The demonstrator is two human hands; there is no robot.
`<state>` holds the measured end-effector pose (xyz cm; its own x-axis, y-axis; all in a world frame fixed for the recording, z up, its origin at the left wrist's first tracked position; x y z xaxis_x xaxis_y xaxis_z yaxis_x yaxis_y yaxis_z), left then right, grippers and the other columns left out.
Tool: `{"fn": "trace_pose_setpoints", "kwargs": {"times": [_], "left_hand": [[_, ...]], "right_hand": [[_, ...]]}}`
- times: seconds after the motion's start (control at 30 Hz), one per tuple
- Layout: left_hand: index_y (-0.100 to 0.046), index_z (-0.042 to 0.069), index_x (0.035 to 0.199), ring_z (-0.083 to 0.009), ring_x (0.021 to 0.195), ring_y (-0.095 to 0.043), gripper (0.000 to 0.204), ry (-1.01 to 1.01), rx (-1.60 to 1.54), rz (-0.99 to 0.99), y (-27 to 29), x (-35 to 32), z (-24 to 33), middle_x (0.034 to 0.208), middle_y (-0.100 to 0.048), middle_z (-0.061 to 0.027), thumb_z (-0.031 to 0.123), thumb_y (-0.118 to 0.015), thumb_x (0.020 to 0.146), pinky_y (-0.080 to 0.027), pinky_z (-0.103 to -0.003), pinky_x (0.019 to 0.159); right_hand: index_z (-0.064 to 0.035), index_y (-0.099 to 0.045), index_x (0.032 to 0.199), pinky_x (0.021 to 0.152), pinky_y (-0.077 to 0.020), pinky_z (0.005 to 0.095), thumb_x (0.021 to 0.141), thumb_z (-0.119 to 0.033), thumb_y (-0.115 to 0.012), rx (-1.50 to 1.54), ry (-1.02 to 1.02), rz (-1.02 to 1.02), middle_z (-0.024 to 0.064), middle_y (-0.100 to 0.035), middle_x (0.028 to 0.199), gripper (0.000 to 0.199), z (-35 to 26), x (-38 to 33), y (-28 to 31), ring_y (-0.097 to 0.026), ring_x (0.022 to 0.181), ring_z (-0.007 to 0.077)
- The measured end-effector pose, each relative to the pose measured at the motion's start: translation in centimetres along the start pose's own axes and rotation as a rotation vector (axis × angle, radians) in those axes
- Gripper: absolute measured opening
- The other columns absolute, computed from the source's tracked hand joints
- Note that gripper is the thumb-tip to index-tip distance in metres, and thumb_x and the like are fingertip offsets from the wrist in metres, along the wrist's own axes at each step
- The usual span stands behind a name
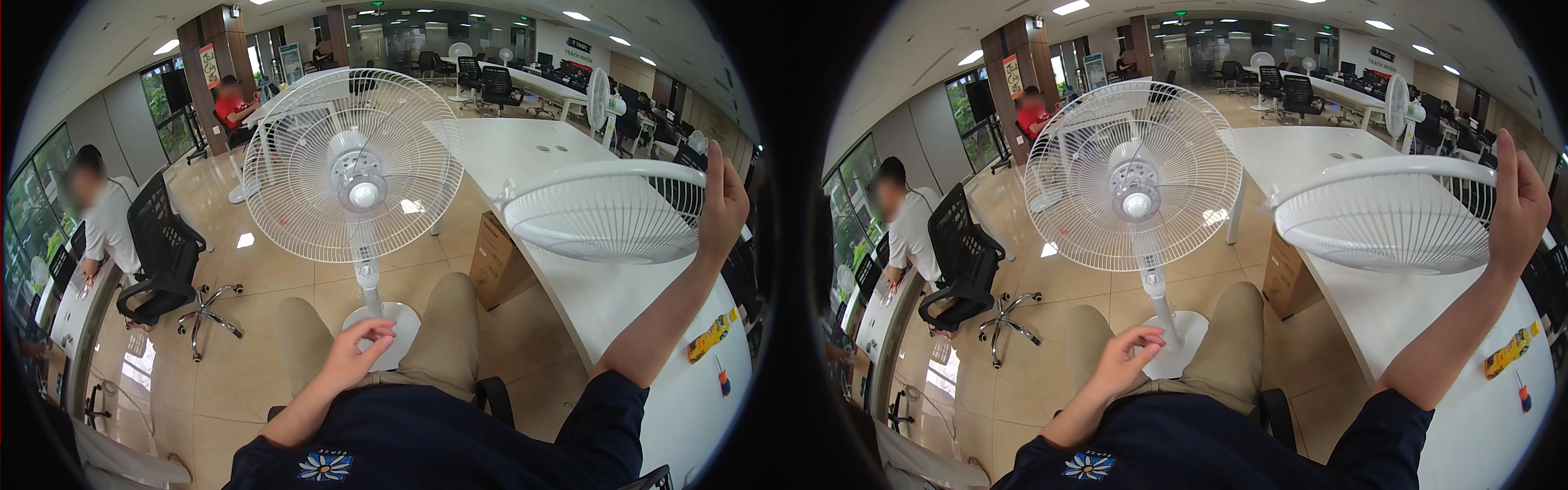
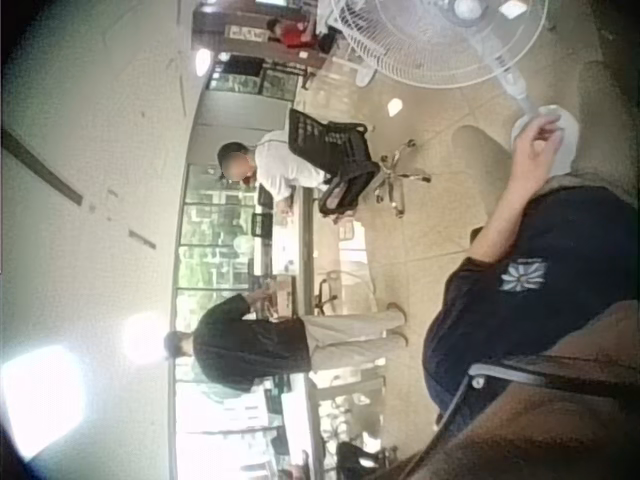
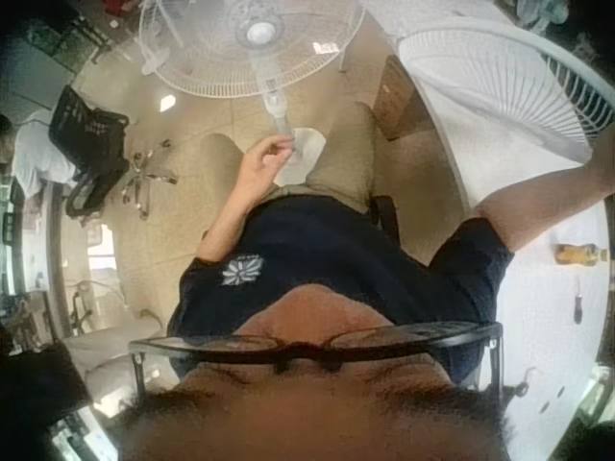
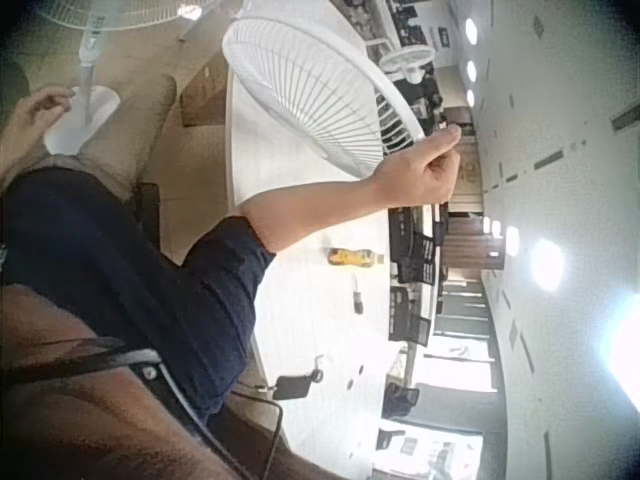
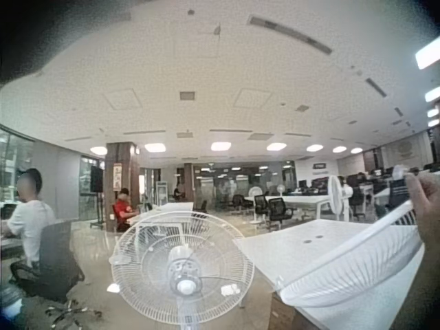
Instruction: The recorder is assembling the front and back grilles and the fan blade of a floor-standing electric fan.
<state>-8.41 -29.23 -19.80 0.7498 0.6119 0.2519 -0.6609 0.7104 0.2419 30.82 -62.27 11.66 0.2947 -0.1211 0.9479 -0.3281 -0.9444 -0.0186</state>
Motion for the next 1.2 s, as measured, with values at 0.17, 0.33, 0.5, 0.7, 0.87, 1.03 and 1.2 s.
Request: {"fn": "trace_pose_setpoints", "kwargs": {"times": [0.17,0.33,0.5,0.7,0.87,1.03,1.2], "left_hand": [[-0.072,0.004,0.117,-0.0255,0.101,-0.068,0.035,-0.625,0.293,0.255,1.5,-2.1,14.7,0.113,-0.070,-0.0122,0.012,-0.081,0.084,-0.053,-0.036,0.089],[-0.073,0.007,0.116,-0.0295,0.105,-0.067,0.043,-0.944,0.419,0.249,-1.2,-3.9,22.3,0.121,-0.068,-0.0125,0.023,-0.086,0.078,-0.053,-0.038,0.088],[-0.067,0.008,0.127,-0.0340,0.113,-0.066,0.063,-0.992,0.354,0.248,-3.6,-4.4,22.8,0.130,-0.067,-0.0147,0.040,-0.087,0.077,-0.049,-0.040,0.089],[-0.058,-0.002,0.127,-0.0336,0.105,-0.068,0.070,-0.974,0.508,0.163,-3.0,-4.3,21.5,0.119,-0.069,-0.0204,0.047,-0.083,0.084,-0.053,-0.041,0.086],[-0.065,-0.001,0.124,-0.0298,0.086,-0.073,0.058,-0.901,0.322,0.256,-3.1,-5.1,20.5,0.105,-0.075,-0.0163,0.036,-0.084,0.084,-0.056,-0.034,0.072],[-0.066,0.000,0.127,-0.0248,0.077,-0.075,0.052,-0.609,0.357,0.083,-3.4,-4.3,20.7,0.099,-0.076,-0.0144,0.021,-0.084,0.083,-0.057,-0.031,0.065],[-0.068,0.000,0.125,-0.0252,0.075,-0.074,0.045,-0.569,0.317,0.052,-3.7,-3.6,20.0,0.096,-0.076,-0.0128,0.021,-0.082,0.088,-0.057,-0.034,0.065]], "right_hand": [[0.0016,-0.075,0.103,0.062,-0.0277,0.0198,0.104,-0.019,-0.066,0.027,0.112,-0.079,-0.0066,-0.050,0.075,0.022,-6.0,-2.5,-0.1,-0.037,0.068,0.0023],[0.0030,-0.067,0.092,0.059,-0.0256,0.0203,0.106,-0.017,-0.063,0.215,0.193,0.066,-0.0036,-0.051,0.075,0.024,-9.8,-5.9,2.1,-0.040,0.066,0.0013],[0.0021,-0.056,0.070,0.056,-0.0277,0.0273,0.105,-0.023,-0.058,0.556,0.361,-0.145,0.0039,-0.049,0.062,0.043,-15.8,-7.5,1.9,-0.041,0.058,0.0106],[-0.0033,-0.056,0.065,0.052,-0.0286,0.0343,0.092,-0.020,-0.067,0.699,0.537,-0.266,0.0055,-0.048,0.056,0.033,-20.0,-11.2,-2.4,-0.040,0.049,0.0201],[-0.0065,-0.056,0.064,0.049,-0.0278,0.0358,0.073,-0.013,-0.076,0.722,0.678,-0.479,0.0036,-0.046,0.055,0.023,-20.8,-12.7,-5.5,-0.039,0.046,0.0222],[-0.0085,-0.054,0.062,0.047,-0.0256,0.0340,0.067,-0.021,-0.082,0.767,0.764,-0.490,0.0019,-0.043,0.055,0.031,-21.6,-14.0,-5.9,-0.039,0.045,0.0196],[-0.0096,-0.048,0.060,0.047,-0.0238,0.0329,0.068,-0.029,-0.083,0.769,0.837,-0.486,0.0004,-0.039,0.054,0.040,-22.2,-14.7,-6.2,-0.037,0.046,0.0182]]}}
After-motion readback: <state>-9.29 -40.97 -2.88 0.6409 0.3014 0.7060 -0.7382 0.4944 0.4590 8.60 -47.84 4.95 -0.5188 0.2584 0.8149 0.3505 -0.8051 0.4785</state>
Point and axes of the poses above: each hand's wrist, its own x-axis towards the middle knuckle, its own y-axis out of the back of the hand, z = x × y, the point moved 4 cm from there along x, towards the middle knuckle
